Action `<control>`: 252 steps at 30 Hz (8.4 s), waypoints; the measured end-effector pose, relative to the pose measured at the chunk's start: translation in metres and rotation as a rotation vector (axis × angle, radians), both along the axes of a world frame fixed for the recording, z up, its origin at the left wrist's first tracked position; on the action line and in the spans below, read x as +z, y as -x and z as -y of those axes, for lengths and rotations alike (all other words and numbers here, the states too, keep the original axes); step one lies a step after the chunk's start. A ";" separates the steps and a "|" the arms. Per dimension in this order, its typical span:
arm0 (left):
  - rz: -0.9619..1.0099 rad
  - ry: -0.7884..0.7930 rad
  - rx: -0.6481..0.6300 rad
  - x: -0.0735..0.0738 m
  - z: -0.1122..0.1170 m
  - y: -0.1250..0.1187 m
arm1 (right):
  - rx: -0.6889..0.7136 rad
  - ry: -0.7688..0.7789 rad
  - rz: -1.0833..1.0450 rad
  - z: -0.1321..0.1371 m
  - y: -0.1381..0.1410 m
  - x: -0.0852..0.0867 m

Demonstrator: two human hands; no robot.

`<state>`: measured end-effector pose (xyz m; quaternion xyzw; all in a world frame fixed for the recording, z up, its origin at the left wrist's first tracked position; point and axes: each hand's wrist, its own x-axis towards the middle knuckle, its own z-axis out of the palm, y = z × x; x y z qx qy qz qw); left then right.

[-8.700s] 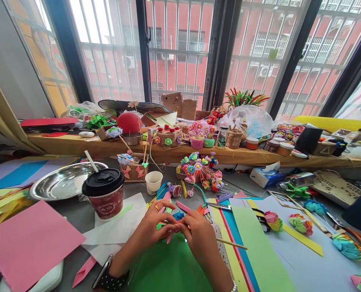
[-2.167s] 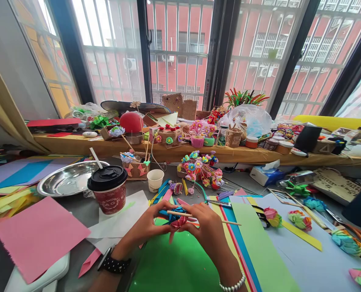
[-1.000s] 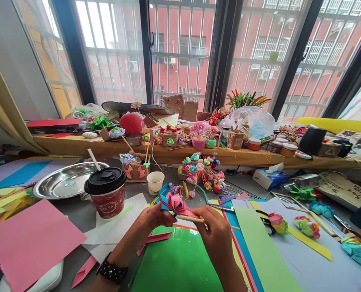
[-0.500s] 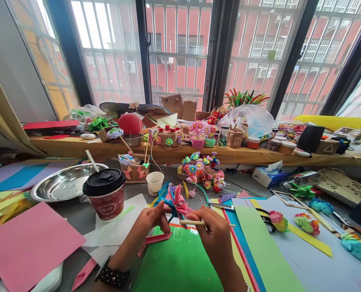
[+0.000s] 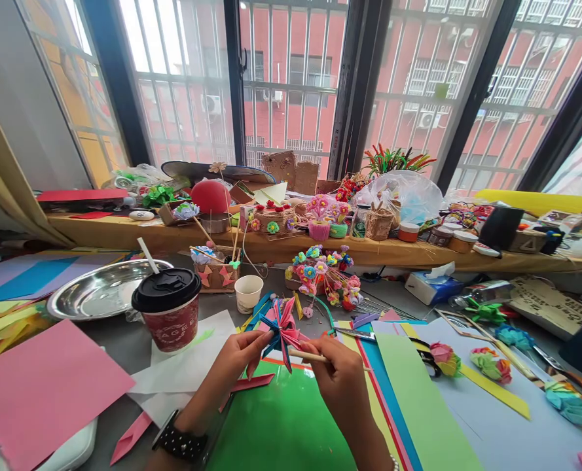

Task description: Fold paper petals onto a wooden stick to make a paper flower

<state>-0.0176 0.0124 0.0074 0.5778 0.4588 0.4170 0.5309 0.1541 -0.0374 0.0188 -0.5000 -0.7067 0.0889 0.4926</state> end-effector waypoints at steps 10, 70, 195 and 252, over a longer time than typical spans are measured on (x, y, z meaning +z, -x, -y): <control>0.076 -0.035 -0.063 0.000 0.001 -0.003 | -0.086 -0.016 -0.028 -0.002 0.000 0.001; -0.101 -0.443 0.031 0.006 0.016 -0.011 | -0.040 0.040 -0.041 -0.003 0.011 -0.002; 0.133 -0.023 -0.440 0.008 0.011 0.000 | 0.332 0.506 -0.105 0.000 -0.004 0.005; 0.165 -0.060 -0.442 0.008 0.014 -0.001 | 0.293 0.465 -0.088 0.000 -0.002 0.003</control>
